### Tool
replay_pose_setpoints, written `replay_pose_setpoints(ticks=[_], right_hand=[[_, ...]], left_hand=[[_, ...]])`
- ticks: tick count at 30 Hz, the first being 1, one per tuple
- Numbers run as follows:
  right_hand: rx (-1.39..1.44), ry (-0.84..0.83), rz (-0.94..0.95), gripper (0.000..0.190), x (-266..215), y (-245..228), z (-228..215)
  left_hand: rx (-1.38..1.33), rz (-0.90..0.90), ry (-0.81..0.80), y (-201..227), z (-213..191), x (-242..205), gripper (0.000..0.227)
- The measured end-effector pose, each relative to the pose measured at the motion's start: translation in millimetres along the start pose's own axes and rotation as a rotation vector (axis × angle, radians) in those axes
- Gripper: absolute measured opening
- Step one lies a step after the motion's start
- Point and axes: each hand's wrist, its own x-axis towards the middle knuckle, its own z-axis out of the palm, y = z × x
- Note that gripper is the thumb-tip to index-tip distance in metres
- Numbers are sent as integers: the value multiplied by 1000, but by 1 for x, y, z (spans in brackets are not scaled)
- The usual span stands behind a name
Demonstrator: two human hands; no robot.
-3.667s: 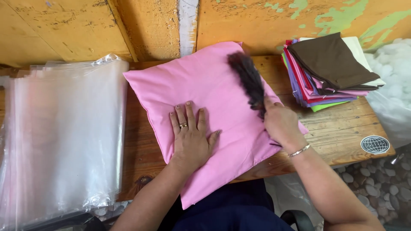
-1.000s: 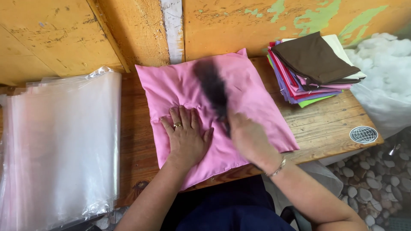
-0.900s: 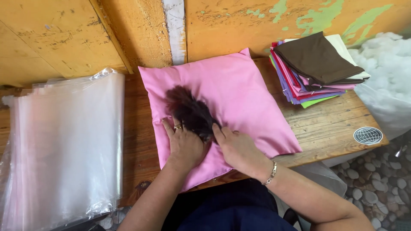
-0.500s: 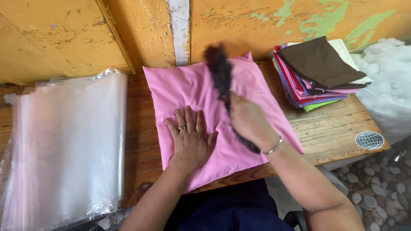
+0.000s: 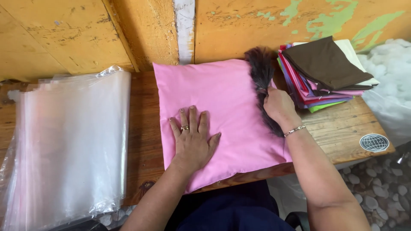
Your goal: Adjusting the stuffing and smoothing the surface of a pink pillowcase on a workbench.
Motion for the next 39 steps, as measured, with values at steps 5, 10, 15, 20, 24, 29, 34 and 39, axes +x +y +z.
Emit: replay_pose_setpoints(ticks=[5,10,15,20,24,29,34,39], right_hand=[[57,-41,-307,38,-163,-121,-76],[-69,-124,-561,45,-158,-91,-35],[-134,-59,-1,51,-68,14,-11],[-2,-78,-83,45,-143,-80,-81],[-34,-152,-504,48,-194,-119,-59],[-78,65,-406,36,-100,-42,-20],[141,54,-60,35,-33,23,-10],[642,132,-77,26,-18,-18,-27]], left_hand=[[38,-17,-22,4,5,0,86],[71,-32,-45,-3,5,-4,86],[104,-3,40,-5,13,-4,85],[94,-7,56,2,18,2,85],[76,-9,50,1,12,-5,80],[117,1,43,-7,1,-11,83],[79,71,105,-30,-8,17,78],[-380,-416,353,-42,-60,71,106]])
